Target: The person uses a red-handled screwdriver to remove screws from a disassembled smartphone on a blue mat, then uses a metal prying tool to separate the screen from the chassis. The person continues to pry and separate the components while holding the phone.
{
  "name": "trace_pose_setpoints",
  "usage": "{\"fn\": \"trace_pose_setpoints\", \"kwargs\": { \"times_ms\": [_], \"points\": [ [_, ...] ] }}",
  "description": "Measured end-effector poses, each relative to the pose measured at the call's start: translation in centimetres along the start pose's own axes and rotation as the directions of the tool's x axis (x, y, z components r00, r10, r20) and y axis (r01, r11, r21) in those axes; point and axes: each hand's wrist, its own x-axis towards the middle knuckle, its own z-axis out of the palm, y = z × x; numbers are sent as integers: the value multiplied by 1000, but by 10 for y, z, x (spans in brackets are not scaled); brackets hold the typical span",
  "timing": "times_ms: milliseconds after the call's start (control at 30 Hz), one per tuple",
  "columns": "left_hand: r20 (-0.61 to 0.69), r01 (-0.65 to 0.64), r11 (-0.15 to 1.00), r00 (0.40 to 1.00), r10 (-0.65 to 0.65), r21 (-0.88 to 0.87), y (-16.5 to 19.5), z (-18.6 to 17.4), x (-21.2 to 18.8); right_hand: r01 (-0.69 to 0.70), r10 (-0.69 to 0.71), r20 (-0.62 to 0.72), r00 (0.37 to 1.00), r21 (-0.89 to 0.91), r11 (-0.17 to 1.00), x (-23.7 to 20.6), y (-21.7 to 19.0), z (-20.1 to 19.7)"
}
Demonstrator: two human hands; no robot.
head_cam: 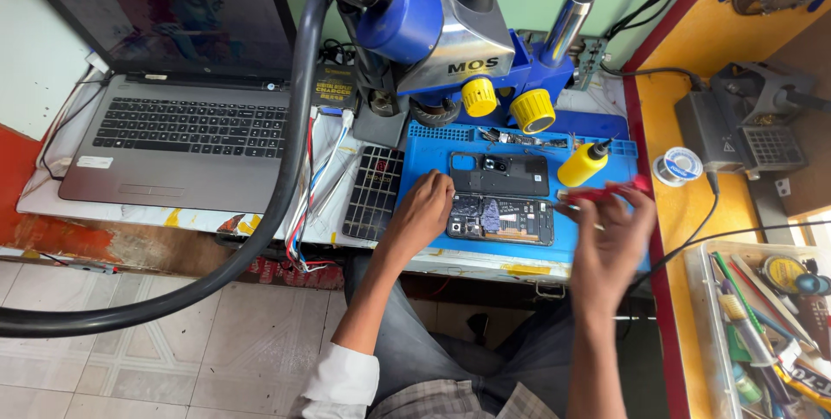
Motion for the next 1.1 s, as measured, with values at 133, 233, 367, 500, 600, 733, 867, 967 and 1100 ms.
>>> {"fn": "trace_pose_setpoints", "kwargs": {
  "times_ms": [133,233,367,500,600,733,867,967,1100],
  "points": [
    [-76,-10,992,997,0,-128,-9,-11,-2,-107,68,158,985,247,963,6,10,71],
    [-94,99,964,988,-126,-248,-19,-20,-1,-73,41,205,978,153,986,7,24,108],
    [-85,203,951,970,-228,-233,-41,-23,3,-31,26,256,966,13,999,5,46,137],
    [-151,248,947,948,-281,-206,-70,-20,13,-53,33,297,954,59,997,5,65,149],
    [-218,197,950,943,-252,-243,-80,-19,21,-42,23,344,939,47,998,4,73,154],
    [-264,164,949,935,-236,-270,-73,-20,24,-21,11,325,945,28,999,2,73,157],
    [-181,340,909,905,-386,-240,-63,-22,30,67,-51,328,943,-37,997,0,64,156],
    [-133,425,887,883,-450,-182,-60,-21,36,159,-102,364,926,-129,979,1,53,155],
    [-134,479,873,863,-488,-92,-60,-17,40,175,-94,453,886,-140,975,7,40,155]
  ]
}}
